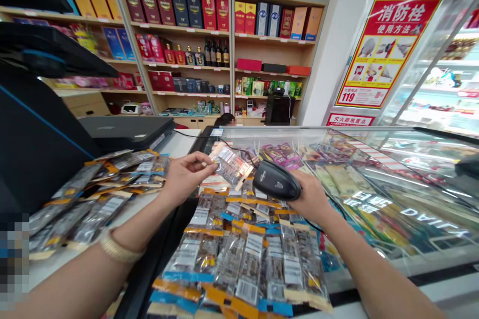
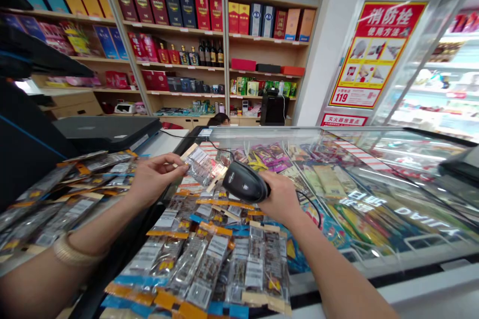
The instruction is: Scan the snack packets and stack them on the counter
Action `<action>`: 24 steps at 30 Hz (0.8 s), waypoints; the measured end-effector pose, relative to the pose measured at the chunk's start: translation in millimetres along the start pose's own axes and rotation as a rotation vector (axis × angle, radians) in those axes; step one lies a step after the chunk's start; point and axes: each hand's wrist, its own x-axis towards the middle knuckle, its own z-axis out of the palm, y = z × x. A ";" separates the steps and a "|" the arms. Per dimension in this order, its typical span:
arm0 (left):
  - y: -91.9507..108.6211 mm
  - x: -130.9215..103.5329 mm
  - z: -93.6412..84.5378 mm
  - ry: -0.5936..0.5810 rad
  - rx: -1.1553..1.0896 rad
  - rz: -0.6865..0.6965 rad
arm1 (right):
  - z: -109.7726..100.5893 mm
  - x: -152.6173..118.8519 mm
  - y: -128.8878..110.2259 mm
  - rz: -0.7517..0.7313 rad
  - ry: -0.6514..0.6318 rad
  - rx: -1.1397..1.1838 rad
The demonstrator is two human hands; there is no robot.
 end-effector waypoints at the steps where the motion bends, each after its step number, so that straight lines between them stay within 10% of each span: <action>1: 0.4 0.0 -0.2 -0.006 -0.003 0.015 | -0.1 -0.4 0.2 -0.003 0.004 0.008; 8: 5.3 -4.7 -6.3 -0.161 -0.078 -0.010 | -5.6 -4.3 10.6 -0.007 0.193 -0.027; 16: 17.1 -24.7 -1.0 -0.640 0.137 0.055 | -7.5 -2.5 11.6 -0.061 0.210 -0.074; 24: 14.3 -32.7 3.9 -0.964 0.464 0.476 | -9.4 -2.7 8.7 -0.122 0.196 -0.084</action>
